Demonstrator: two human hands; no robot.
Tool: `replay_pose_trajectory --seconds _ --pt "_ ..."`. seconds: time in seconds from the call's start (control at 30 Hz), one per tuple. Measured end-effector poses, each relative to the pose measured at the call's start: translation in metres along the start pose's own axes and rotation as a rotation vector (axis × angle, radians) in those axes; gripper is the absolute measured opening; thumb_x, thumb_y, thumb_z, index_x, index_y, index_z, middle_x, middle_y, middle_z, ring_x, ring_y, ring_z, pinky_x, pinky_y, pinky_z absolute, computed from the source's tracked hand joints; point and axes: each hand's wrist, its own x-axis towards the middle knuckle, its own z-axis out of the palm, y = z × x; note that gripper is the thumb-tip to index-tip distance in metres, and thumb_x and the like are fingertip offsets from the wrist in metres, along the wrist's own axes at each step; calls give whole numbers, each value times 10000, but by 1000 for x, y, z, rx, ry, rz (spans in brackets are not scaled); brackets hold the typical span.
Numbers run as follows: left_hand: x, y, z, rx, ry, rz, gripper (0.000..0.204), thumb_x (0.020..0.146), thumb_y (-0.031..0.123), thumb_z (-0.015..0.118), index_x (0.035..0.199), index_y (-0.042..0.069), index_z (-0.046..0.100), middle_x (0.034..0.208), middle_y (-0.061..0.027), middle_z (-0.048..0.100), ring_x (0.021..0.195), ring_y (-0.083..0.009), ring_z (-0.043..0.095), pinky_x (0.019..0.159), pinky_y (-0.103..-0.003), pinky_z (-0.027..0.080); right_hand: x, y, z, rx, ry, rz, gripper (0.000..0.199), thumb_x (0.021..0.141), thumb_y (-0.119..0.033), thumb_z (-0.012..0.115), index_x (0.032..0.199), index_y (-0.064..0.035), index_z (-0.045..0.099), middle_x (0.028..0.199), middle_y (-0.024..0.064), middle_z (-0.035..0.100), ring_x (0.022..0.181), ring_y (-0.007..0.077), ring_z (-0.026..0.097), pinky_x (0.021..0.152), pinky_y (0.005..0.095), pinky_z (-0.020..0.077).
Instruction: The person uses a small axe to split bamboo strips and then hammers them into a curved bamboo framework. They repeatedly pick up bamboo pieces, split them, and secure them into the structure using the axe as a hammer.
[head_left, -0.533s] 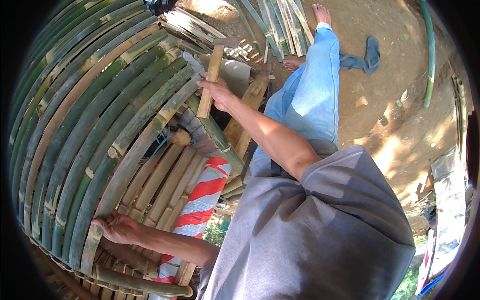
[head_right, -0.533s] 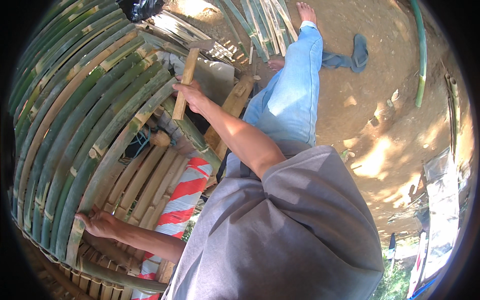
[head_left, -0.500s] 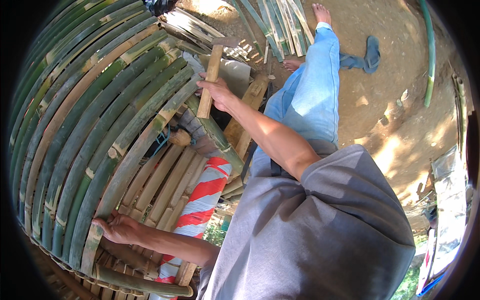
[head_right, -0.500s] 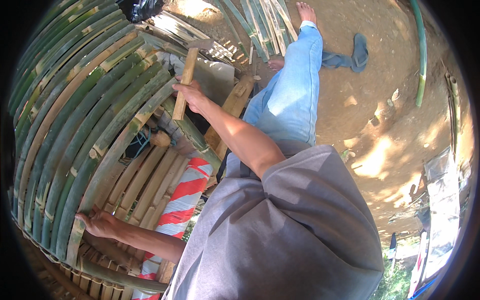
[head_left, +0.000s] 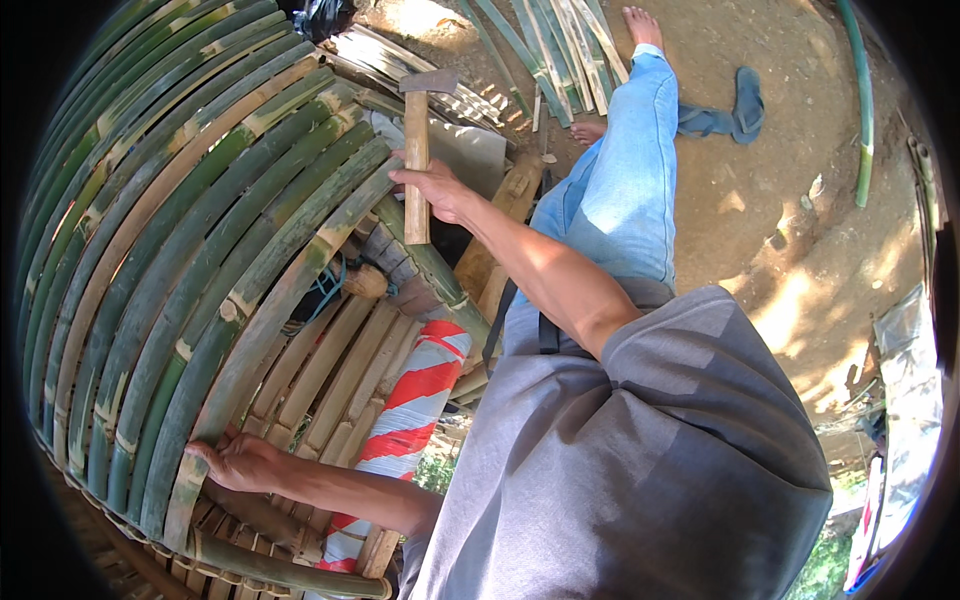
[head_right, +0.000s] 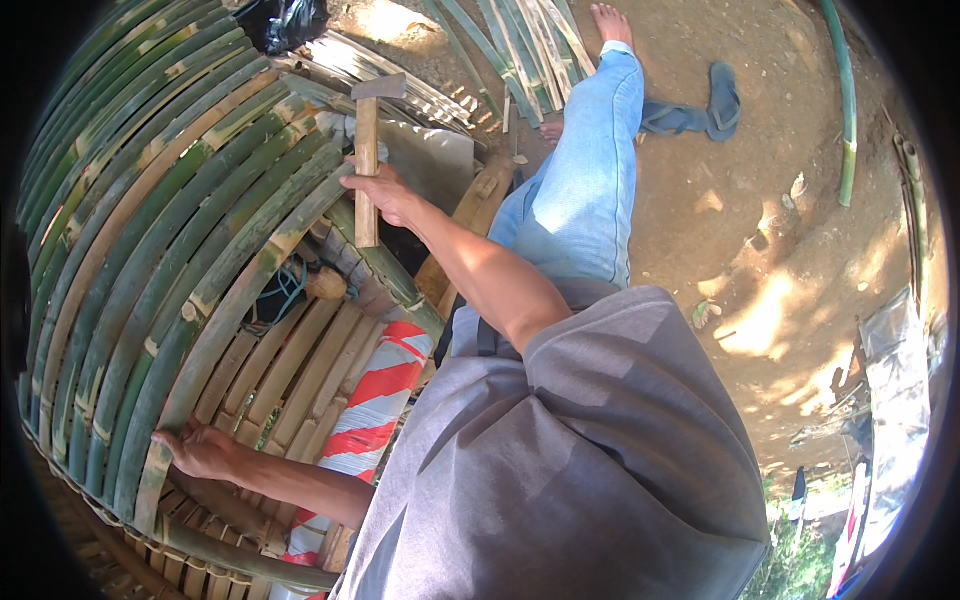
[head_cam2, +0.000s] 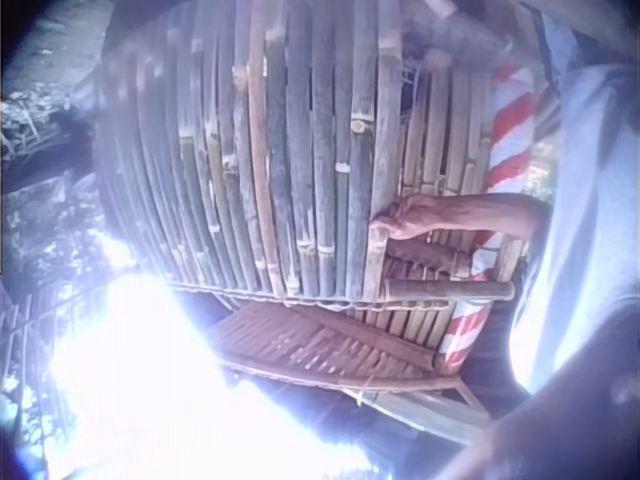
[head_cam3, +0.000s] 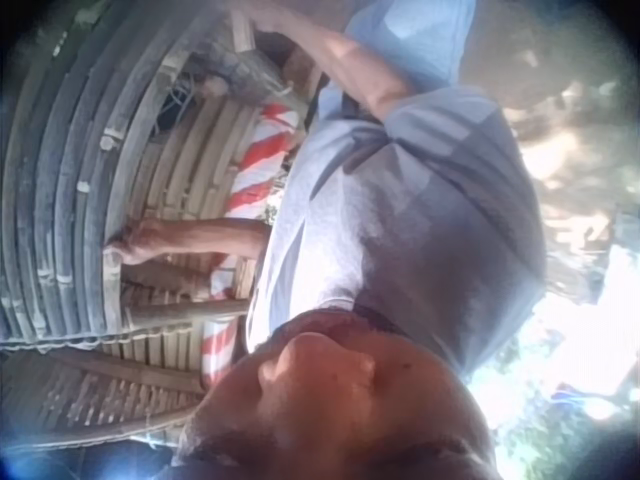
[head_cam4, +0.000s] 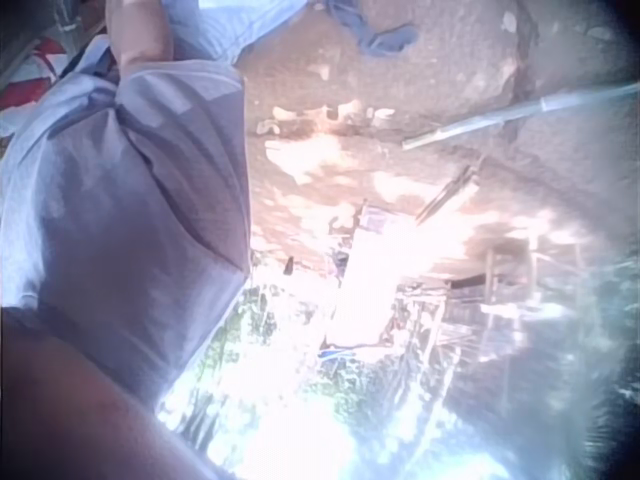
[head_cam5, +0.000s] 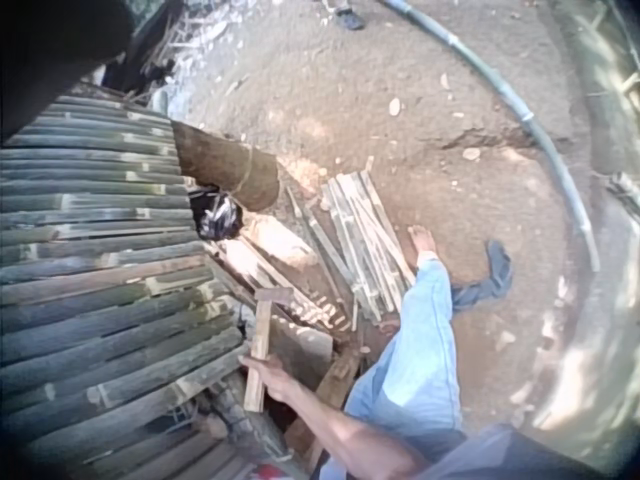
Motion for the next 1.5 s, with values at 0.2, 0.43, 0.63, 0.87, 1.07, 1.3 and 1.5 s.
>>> replay_pose_trajectory --seconds 0.2,0.43,0.63,0.87,1.07,1.3,1.5 --pt "5 -2 -5 7 36 28 452 929 259 652 1137 -134 571 1215 -226 582 1098 -300 581 960 -443 479 -1 2 3 29 -16 5 643 836 -170 735 1405 -58 458 1313 146 497 1065 233 543 870 361 493" --pt "3 -4 -3 -4 -31 42 501 961 239 610 1216 -174 486 1288 -243 519 1131 -329 556 994 -467 472 -1 0 3 12 -12 3 646 840 -172 729 1412 -64 449 1333 144 494 1083 238 540 886 370 483" --pt "-1 -5 -3 -5 -73 53 461 942 269 637 1179 -111 529 1284 -195 541 1103 -280 581 946 -450 519 -1 3 7 24 40 -35 625 838 -125 724 1404 -41 471 1302 134 561 1083 207 574 865 336 490" --pt "-28 -17 22 80 -40 -52 463 922 302 675 1130 -98 573 1177 -171 605 977 -205 615 795 -369 536 0 3 4 19 2 -6 659 854 -162 722 1434 -69 424 1380 115 493 1176 226 505 927 383 452" --pt "-76 -77 55 92 -239 -296 493 923 268 672 1160 -141 532 1124 -226 628 970 -304 664 851 -411 588 -3 2 9 13 42 -21 619 857 -139 716 1415 -76 456 1341 115 523 1120 216 533 890 368 473" --pt "-105 -109 103 29 -352 -353 494 915 262 682 1105 -168 531 1134 -252 601 1019 -336 651 922 -434 582 -9 -7 15 12 93 -21 567 853 -116 716 1373 -48 502 1256 98 583 1010 188 581 821 333 497" --pt "-116 -118 88 58 -274 -404 483 905 299 695 1014 -153 564 977 -215 644 879 -314 680 826 -399 609 2 17 -2 118 14 -41 536 805 -121 765 1299 -87 560 1020 52 602 876 164 561 752 334 482"
